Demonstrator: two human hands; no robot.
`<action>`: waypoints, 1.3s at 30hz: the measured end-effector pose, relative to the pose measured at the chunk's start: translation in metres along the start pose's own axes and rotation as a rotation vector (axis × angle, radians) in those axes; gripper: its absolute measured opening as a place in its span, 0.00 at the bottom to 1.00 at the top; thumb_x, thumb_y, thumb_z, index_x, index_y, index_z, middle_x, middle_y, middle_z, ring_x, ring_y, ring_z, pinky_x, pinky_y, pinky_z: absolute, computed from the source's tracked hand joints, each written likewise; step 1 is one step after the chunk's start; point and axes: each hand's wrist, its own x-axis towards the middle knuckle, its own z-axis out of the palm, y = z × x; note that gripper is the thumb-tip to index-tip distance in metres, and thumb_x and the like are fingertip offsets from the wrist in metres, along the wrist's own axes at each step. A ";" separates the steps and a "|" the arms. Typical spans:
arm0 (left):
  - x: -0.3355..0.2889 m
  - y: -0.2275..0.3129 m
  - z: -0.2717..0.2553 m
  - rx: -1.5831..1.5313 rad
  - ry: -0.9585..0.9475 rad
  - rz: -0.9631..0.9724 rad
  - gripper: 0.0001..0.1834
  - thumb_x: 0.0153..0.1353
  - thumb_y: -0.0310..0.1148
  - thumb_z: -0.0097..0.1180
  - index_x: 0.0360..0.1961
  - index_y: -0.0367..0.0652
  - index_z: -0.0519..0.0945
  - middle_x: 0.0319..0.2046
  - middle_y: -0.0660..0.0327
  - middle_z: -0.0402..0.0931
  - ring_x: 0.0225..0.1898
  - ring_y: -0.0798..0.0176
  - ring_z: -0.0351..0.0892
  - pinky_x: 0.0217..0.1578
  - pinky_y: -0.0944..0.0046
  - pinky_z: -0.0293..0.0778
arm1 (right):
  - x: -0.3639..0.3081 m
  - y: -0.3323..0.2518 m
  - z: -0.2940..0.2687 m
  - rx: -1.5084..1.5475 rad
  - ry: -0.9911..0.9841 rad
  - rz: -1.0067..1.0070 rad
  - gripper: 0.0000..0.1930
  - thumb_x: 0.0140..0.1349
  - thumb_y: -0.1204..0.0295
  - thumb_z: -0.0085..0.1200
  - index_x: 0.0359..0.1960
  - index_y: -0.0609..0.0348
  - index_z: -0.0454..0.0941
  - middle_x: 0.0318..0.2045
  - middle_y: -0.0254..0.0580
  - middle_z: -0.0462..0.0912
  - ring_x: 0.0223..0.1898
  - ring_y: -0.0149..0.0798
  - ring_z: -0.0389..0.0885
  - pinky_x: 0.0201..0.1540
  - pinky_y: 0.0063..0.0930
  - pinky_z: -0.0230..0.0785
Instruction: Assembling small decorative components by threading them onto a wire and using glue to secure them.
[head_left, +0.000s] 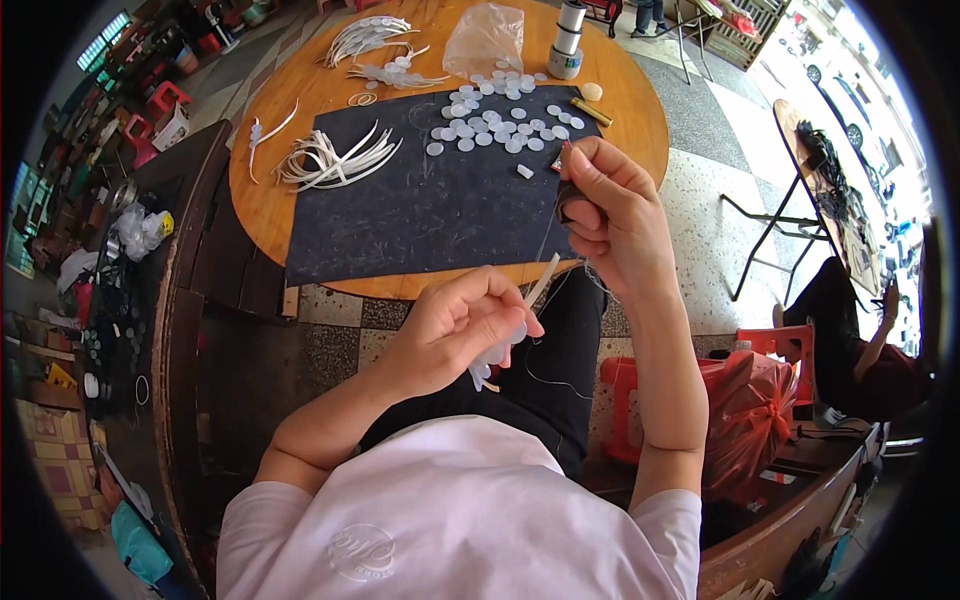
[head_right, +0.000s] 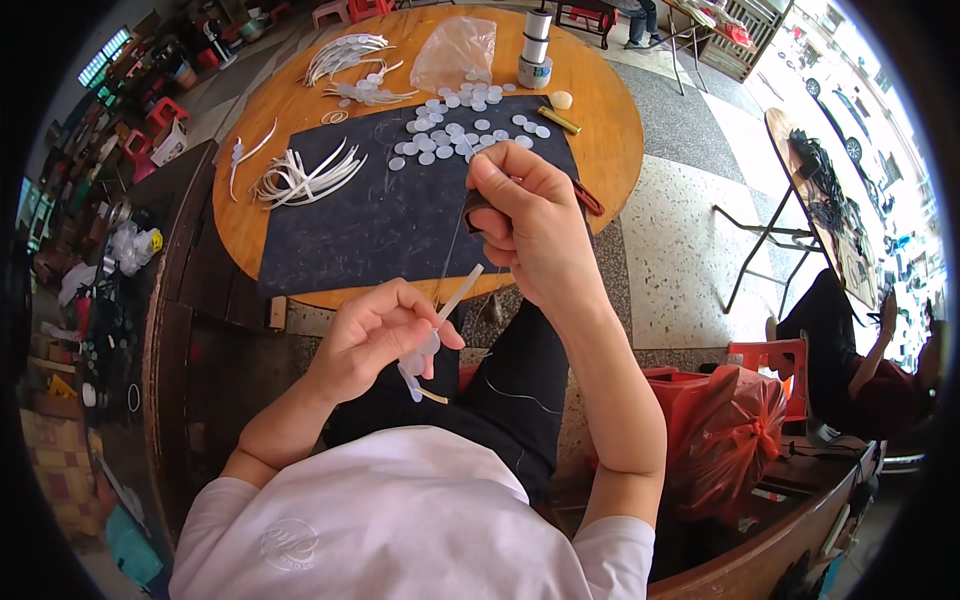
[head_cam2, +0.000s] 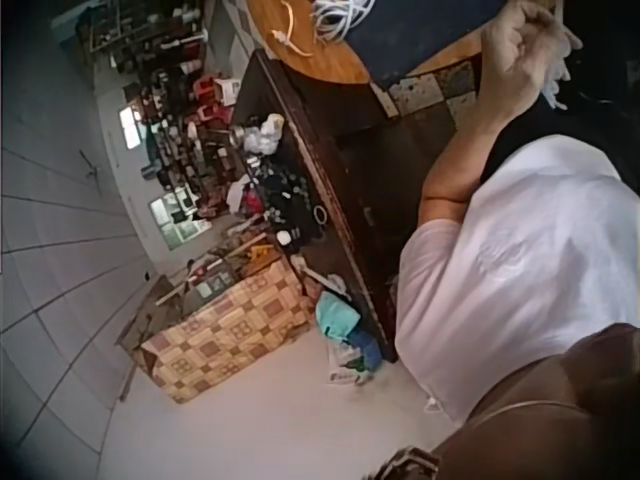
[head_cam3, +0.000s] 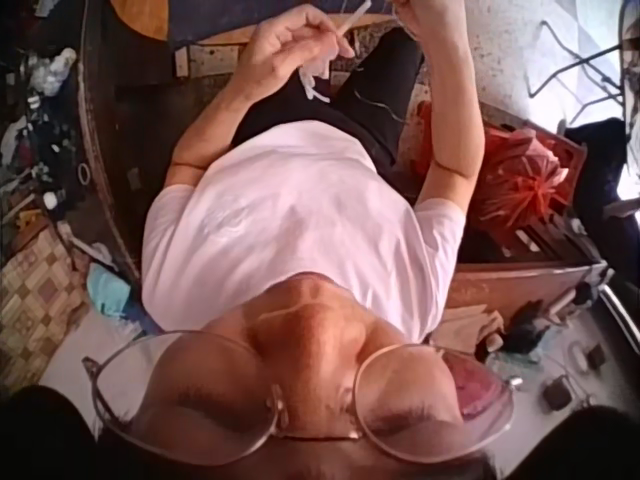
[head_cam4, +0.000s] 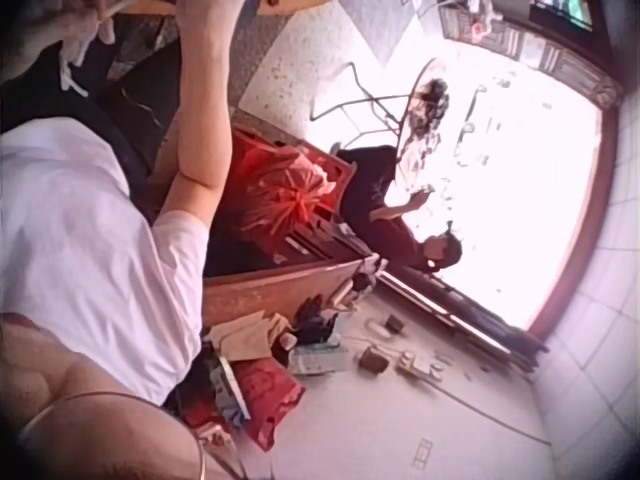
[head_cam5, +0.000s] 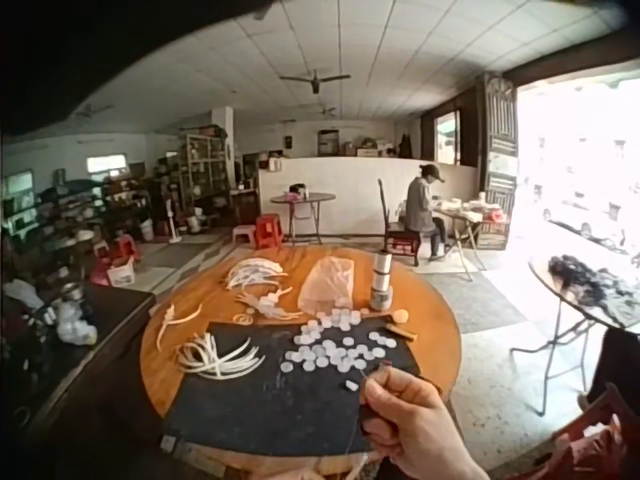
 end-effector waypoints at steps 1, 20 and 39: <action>0.000 -0.001 0.000 0.018 -0.002 0.006 0.05 0.59 0.23 0.47 0.37 0.37 0.70 0.32 0.51 0.79 0.23 0.68 0.76 0.29 0.71 0.72 | 0.001 0.001 0.002 0.000 0.000 0.001 0.09 0.66 0.69 0.45 0.27 0.56 0.69 0.13 0.22 0.58 0.13 0.16 0.51 0.14 0.12 0.38; 0.005 0.003 0.001 -0.071 0.098 0.018 0.18 0.51 0.18 0.53 0.45 0.37 0.70 0.36 0.49 0.78 0.31 0.61 0.82 0.32 0.70 0.75 | -0.003 0.000 0.000 -0.021 0.034 -0.112 0.09 0.65 0.68 0.47 0.27 0.57 0.70 0.14 0.22 0.59 0.13 0.16 0.52 0.14 0.12 0.39; 0.008 0.004 -0.007 -0.028 0.064 -0.012 0.09 0.55 0.19 0.51 0.37 0.30 0.79 0.34 0.50 0.79 0.35 0.59 0.81 0.38 0.66 0.76 | 0.003 -0.002 0.006 -0.045 0.035 -0.112 0.09 0.64 0.69 0.48 0.27 0.57 0.70 0.15 0.22 0.61 0.14 0.15 0.54 0.14 0.12 0.40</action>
